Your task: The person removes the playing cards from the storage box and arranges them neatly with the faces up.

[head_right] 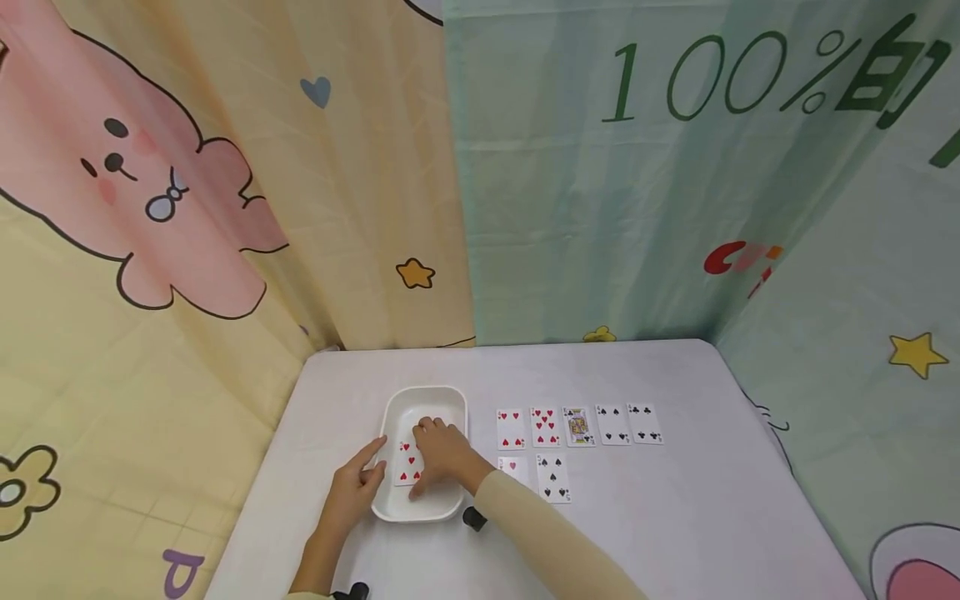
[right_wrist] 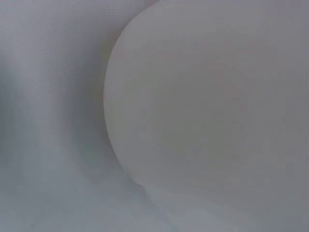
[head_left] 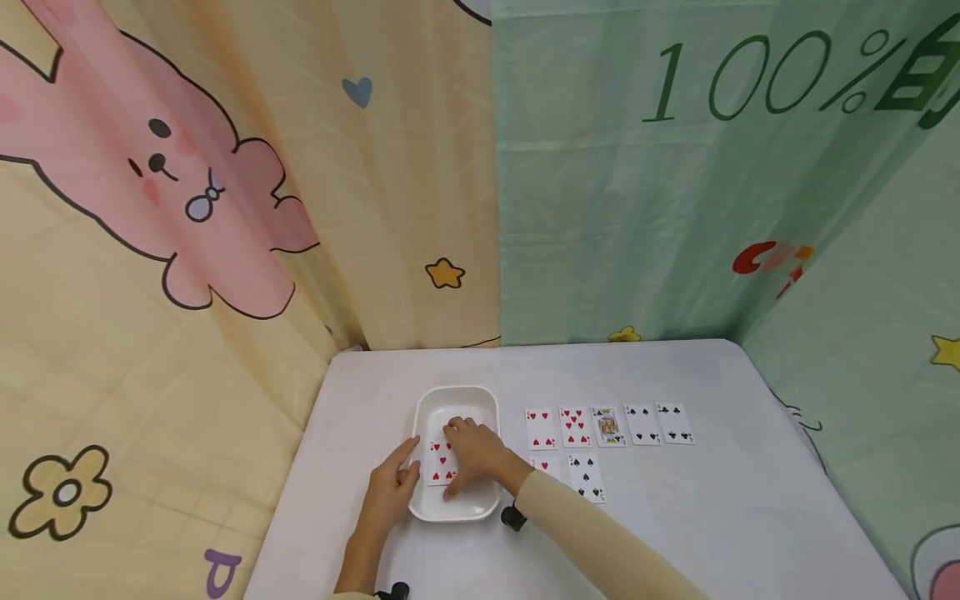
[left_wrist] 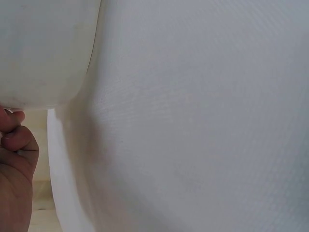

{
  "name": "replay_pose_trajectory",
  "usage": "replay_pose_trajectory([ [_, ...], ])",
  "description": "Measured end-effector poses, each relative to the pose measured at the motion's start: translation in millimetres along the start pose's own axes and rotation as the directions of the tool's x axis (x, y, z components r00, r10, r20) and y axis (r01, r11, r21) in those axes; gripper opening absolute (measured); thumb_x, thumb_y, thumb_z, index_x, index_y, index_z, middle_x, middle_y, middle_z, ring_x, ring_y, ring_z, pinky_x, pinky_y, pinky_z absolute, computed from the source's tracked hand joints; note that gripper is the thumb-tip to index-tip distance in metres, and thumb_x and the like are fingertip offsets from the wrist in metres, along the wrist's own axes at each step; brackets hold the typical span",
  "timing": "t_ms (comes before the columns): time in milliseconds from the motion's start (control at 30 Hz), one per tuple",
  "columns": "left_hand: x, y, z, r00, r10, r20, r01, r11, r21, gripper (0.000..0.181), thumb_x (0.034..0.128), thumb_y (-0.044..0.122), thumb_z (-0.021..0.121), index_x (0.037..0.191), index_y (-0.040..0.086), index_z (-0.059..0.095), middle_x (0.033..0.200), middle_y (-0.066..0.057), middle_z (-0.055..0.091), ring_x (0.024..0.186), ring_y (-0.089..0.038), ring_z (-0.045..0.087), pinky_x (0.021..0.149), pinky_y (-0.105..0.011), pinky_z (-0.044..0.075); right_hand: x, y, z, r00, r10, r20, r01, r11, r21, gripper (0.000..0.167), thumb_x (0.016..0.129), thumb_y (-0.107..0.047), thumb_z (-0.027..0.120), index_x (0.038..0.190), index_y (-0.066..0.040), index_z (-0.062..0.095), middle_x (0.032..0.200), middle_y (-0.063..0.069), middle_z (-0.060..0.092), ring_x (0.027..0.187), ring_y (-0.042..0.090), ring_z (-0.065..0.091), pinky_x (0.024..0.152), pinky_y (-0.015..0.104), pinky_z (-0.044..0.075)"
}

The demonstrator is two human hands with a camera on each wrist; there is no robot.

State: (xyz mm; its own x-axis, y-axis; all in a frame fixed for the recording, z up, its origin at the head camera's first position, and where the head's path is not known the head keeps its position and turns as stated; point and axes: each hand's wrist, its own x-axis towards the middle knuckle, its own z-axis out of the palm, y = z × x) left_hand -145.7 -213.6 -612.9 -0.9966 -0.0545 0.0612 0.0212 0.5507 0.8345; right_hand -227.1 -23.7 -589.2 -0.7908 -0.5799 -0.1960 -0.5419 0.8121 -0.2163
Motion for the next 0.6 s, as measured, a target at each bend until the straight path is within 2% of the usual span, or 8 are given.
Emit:
replay_pose_trajectory([
  [267, -0.6, 1.6, 1.7, 1.0, 0.009, -0.004, -0.009, 1.0, 0.0, 0.048, 0.1005, 0.008, 0.066, 0.148, 0.013, 0.057, 0.15, -0.014, 0.058, 0.064, -0.014, 0.068, 0.056, -0.021, 0.055, 2.1, 0.3, 5.3, 1.0, -0.002, -0.005, 0.001, 0.998, -0.059, 0.106, 0.061, -0.073, 0.087, 0.147, -0.022, 0.053, 0.152, -0.002, 0.05, 0.135, 0.02, 0.048, 0.111, 0.039, 0.045],
  [600, -0.9, -0.8, 2.2, 0.998, 0.054, -0.026, -0.054, 0.998, -0.009, 0.048, 0.0988, 0.004, 0.066, 0.146, 0.009, 0.058, 0.147, -0.018, 0.06, 0.066, -0.015, 0.071, 0.056, -0.021, 0.056, -1.3, -2.7, 1.2, 0.999, -0.013, -0.035, 0.011, 0.998, -0.06, 0.09, 0.067, -0.068, 0.087, 0.141, -0.025, 0.061, 0.147, -0.005, 0.054, 0.13, 0.018, 0.051, 0.111, 0.039, 0.047],
])
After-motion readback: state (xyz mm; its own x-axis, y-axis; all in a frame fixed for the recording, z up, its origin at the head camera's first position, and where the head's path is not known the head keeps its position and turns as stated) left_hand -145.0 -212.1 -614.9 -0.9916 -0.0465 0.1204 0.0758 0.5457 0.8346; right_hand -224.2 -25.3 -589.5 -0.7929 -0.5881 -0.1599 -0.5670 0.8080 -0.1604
